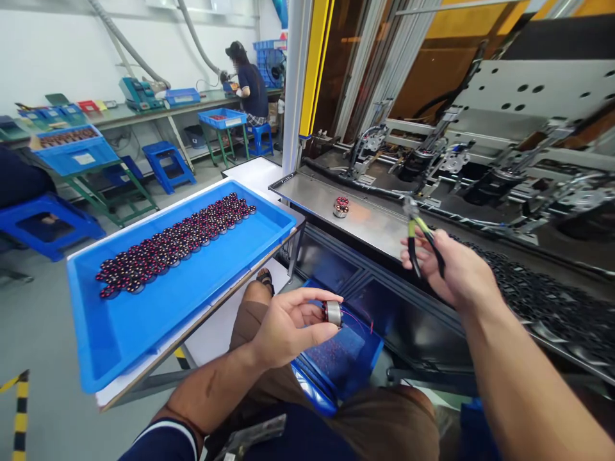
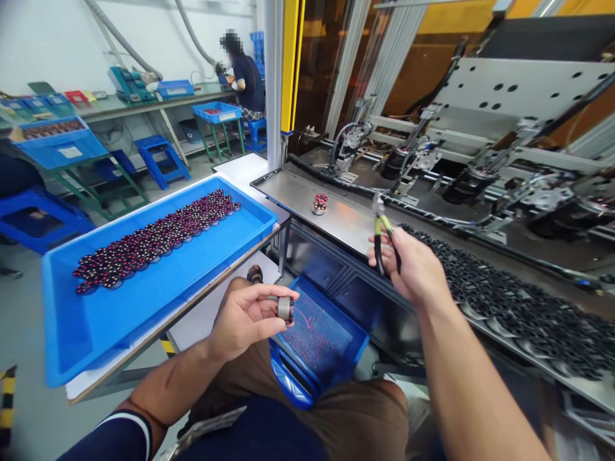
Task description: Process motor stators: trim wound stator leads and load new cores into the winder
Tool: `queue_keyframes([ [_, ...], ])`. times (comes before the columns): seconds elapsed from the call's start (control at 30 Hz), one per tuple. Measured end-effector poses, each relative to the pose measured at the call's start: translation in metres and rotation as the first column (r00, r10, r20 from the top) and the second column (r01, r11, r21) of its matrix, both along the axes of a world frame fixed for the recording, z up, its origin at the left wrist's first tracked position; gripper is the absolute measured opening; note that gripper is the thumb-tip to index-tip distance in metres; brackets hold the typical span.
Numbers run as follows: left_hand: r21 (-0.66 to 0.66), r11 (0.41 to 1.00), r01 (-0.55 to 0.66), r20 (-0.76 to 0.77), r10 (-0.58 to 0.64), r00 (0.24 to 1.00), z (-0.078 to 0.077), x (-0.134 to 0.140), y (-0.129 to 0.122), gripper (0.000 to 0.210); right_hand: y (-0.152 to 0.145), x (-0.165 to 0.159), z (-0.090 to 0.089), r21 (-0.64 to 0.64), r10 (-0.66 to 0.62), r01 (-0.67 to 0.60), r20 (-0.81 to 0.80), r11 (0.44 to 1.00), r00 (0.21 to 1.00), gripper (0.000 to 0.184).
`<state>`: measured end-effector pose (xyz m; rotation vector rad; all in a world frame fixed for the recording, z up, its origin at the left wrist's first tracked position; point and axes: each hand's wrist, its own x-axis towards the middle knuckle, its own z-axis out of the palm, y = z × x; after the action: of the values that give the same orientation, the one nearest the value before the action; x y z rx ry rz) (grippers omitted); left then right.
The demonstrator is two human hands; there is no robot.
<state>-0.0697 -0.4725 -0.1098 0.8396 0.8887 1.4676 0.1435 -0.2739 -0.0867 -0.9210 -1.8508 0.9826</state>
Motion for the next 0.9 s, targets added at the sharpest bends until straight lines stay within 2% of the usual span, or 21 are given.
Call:
queue_keyframes([
  [0.1, 0.015, 1.000, 0.002, -0.002, -0.002, 1.000, 0.002, 0.004, 0.000, 0.047, -0.085, 0.015, -0.020, -0.089, 0.041, -0.052, -0.122, 0.995, 0.992, 0.051],
  [0.17, 0.021, 1.000, 0.016, 0.004, -0.016, 1.000, 0.003, 0.008, 0.002, 0.046, -0.144, 0.023, -0.039, -0.171, 0.059, -0.084, -0.147, 0.982, 0.987, 0.045],
  [0.2, 0.023, 0.999, 0.027, 0.006, -0.027, 1.000, 0.004, 0.011, 0.002, 0.045, -0.169, 0.025, -0.049, -0.173, 0.030, -0.052, -0.129, 0.984, 0.991, 0.041],
  [0.3, 0.021, 0.997, 0.069, -0.004, -0.069, 0.998, 0.006, 0.020, 0.004, 0.044, -0.220, 0.027, -0.068, -0.155, 0.031, -0.048, -0.112, 0.987, 0.993, 0.048],
  [0.37, 0.014, 0.996, 0.093, -0.025, -0.093, 0.995, 0.008, 0.027, 0.005, 0.043, -0.231, 0.027, -0.073, -0.098, 0.021, -0.028, -0.069, 0.995, 0.997, 0.056],
  [0.47, 0.020, 0.993, 0.112, -0.070, -0.111, 0.991, 0.010, 0.035, 0.003, 0.041, -0.230, 0.027, -0.071, 0.021, -0.014, 0.014, -0.016, 1.000, 1.000, 0.061],
  [0.7, 0.042, 0.996, 0.077, -0.136, -0.071, 0.988, 0.016, 0.038, -0.003, 0.037, -0.220, 0.024, -0.068, 0.258, 0.007, -0.032, 0.098, 0.966, 0.995, 0.065],
  [0.9, 0.022, 0.999, 0.047, -0.105, -0.044, 0.993, 0.017, 0.038, -0.003, 0.036, -0.221, 0.025, -0.069, 0.328, -0.011, -0.032, 0.129, 0.944, 0.992, 0.065],
])
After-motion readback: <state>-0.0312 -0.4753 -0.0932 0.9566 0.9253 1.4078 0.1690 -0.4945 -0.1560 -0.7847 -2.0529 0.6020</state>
